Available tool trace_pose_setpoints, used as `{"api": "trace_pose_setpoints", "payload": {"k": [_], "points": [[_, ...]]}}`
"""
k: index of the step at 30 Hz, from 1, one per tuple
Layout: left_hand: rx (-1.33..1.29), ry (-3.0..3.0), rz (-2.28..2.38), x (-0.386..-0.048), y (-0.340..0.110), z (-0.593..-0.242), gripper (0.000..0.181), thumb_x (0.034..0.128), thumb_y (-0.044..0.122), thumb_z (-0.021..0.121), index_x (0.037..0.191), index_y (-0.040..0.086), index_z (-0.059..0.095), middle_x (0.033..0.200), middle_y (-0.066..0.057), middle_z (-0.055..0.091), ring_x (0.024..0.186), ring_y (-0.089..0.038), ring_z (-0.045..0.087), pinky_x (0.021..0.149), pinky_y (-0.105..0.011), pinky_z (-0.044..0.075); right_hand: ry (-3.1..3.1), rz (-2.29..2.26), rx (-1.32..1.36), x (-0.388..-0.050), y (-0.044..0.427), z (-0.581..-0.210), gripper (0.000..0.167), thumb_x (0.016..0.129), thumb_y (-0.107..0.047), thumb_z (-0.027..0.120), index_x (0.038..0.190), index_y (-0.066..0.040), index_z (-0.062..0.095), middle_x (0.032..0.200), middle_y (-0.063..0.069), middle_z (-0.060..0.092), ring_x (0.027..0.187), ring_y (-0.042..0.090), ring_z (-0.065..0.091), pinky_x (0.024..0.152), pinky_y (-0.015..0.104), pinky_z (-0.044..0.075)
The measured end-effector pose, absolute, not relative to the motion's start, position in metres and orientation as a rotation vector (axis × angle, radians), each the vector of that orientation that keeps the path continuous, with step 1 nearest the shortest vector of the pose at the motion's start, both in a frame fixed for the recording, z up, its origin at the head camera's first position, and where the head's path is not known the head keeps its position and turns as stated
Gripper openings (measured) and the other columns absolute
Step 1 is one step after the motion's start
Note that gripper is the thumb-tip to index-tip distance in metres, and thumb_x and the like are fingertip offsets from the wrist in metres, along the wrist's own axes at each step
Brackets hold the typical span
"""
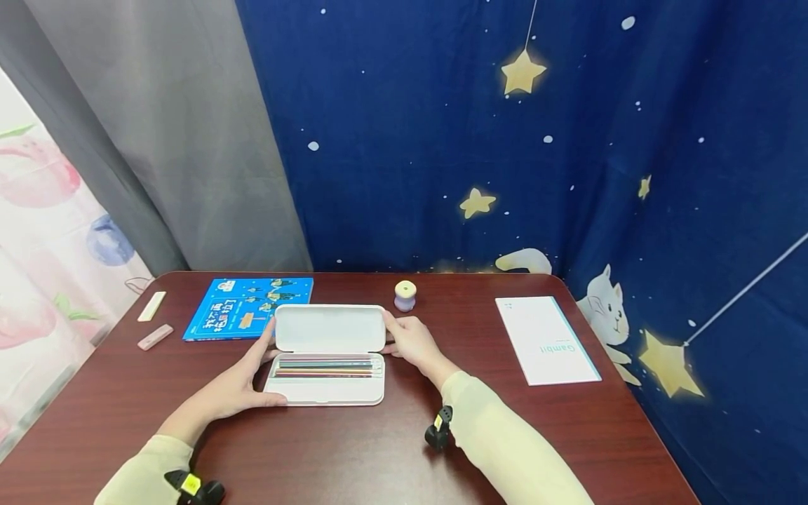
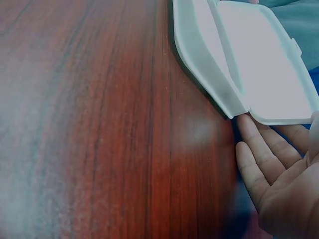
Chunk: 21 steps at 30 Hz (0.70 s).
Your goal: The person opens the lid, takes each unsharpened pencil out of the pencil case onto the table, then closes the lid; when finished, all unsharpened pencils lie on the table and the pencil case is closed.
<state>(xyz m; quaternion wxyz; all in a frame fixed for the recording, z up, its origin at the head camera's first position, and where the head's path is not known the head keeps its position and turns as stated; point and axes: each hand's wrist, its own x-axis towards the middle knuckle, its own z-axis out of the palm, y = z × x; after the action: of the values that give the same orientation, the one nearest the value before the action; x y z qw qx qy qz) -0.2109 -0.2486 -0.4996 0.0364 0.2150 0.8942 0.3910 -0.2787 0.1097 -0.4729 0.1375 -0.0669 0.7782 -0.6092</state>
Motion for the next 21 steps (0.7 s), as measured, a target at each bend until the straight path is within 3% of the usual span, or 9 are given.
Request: {"api": "trace_pose_setpoints", "payload": {"k": [7, 14, 21], "points": [[0.575, 2.721, 1.207, -0.2109, -0.2477, -0.4989, 0.140, 0.0753, 0.053, 0.091, 0.167, 0.035, -0.013, 0.168, -0.014, 0.022, 0.144, -0.031, 0.043, 0.113, -0.062, 0.041, 2.285, -1.740, -0.138, -0.2824, 0.1070, -0.4740, 0.052, 0.111, -0.042, 0.050, 0.116, 0.004, 0.075, 0.108, 0.019, 0.077, 0.083, 0.023, 0.079, 0.083, 0.043, 0.063], [0.540, 2.723, 1.185, -0.2124, -0.2466, -0.4985, 0.138, 0.0757, 0.053, 0.091, 0.167, 0.033, -0.011, 0.167, -0.015, 0.023, 0.144, -0.033, 0.040, 0.112, -0.061, 0.042, 2.313, -1.728, -0.117, -0.2832, 0.1073, -0.4742, 0.047, 0.110, -0.038, 0.053, 0.117, 0.002, 0.076, 0.108, 0.017, 0.077, 0.086, 0.024, 0.079, 0.083, 0.043, 0.063], [0.557, 2.736, 1.175, -0.2117, -0.2455, -0.4994, 0.136, 0.0778, 0.051, 0.090, 0.168, 0.029, -0.009, 0.164, -0.016, 0.027, 0.142, -0.034, 0.041, 0.111, -0.062, 0.043, 2.712, -1.741, -0.230, -0.2747, 0.1156, -0.4777, 0.026, 0.100, -0.027, 0.073, 0.117, -0.008, 0.079, 0.102, 0.005, 0.080, 0.089, 0.016, 0.077, 0.077, 0.031, 0.062]]}}
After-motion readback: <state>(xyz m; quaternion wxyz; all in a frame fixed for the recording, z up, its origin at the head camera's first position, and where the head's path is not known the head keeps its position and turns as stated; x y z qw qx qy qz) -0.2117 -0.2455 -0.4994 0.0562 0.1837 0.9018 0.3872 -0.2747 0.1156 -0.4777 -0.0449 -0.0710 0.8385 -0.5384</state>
